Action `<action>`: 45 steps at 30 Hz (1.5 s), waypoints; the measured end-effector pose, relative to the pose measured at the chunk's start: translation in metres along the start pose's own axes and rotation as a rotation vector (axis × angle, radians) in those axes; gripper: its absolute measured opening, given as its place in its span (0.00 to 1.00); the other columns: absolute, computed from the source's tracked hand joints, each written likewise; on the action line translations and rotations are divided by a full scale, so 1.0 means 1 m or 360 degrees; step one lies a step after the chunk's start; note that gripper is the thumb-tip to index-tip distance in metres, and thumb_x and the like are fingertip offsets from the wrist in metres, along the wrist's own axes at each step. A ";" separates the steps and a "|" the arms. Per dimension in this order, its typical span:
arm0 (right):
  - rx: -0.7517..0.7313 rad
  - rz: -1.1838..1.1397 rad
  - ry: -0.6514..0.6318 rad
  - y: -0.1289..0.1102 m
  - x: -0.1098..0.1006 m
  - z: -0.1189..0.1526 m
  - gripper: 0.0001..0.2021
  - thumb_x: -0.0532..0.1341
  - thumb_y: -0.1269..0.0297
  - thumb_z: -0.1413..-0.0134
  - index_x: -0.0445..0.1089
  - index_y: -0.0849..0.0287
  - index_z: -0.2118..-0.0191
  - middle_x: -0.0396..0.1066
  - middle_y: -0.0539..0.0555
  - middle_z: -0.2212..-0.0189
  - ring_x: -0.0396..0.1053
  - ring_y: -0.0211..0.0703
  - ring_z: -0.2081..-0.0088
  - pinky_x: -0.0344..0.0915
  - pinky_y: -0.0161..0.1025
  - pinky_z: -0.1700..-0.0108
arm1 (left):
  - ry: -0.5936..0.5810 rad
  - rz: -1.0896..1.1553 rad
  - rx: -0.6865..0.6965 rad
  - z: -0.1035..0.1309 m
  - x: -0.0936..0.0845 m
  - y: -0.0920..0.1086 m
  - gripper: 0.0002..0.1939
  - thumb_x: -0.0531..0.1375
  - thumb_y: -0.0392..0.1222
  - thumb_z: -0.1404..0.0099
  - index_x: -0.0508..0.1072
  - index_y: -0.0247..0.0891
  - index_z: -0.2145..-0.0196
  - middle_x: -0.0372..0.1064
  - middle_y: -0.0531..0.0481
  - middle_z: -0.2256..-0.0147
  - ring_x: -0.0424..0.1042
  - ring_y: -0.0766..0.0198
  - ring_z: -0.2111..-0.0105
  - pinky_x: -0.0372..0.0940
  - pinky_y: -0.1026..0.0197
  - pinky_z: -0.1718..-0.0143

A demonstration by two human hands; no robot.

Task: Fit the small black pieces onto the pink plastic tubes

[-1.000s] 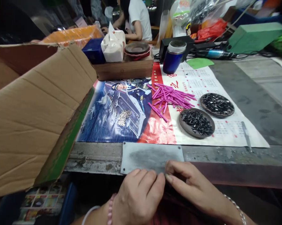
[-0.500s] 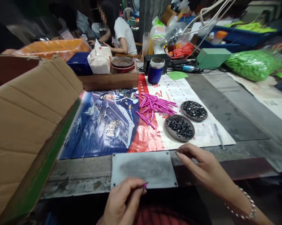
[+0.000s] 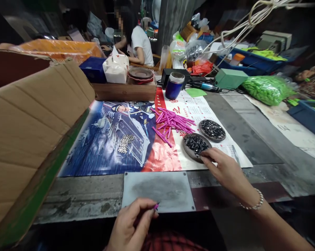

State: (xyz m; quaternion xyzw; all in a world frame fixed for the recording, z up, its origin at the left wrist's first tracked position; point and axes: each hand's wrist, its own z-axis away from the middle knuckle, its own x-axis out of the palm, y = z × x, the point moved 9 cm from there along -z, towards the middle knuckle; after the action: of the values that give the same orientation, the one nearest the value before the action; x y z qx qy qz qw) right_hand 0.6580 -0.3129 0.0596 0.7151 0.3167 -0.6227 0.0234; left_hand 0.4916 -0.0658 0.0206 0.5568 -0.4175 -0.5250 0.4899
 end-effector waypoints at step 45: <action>-0.0575 -0.0236 -0.0510 -0.136 0.058 -0.094 0.07 0.56 0.70 0.35 0.71 0.60 0.64 0.72 0.54 0.67 0.69 0.40 0.66 0.63 0.36 0.63 | 0.0046 -0.0070 0.0149 -0.004 -0.002 0.013 0.08 0.58 0.39 0.31 0.78 0.40 0.63 0.77 0.51 0.74 0.73 0.66 0.76 0.70 0.67 0.68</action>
State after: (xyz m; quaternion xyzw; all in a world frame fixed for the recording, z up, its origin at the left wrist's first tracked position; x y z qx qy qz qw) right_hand 0.6761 -0.1400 0.0772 0.5662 0.4668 -0.6614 0.1550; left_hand 0.4960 -0.0657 0.0339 0.5958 -0.4221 -0.5073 0.4576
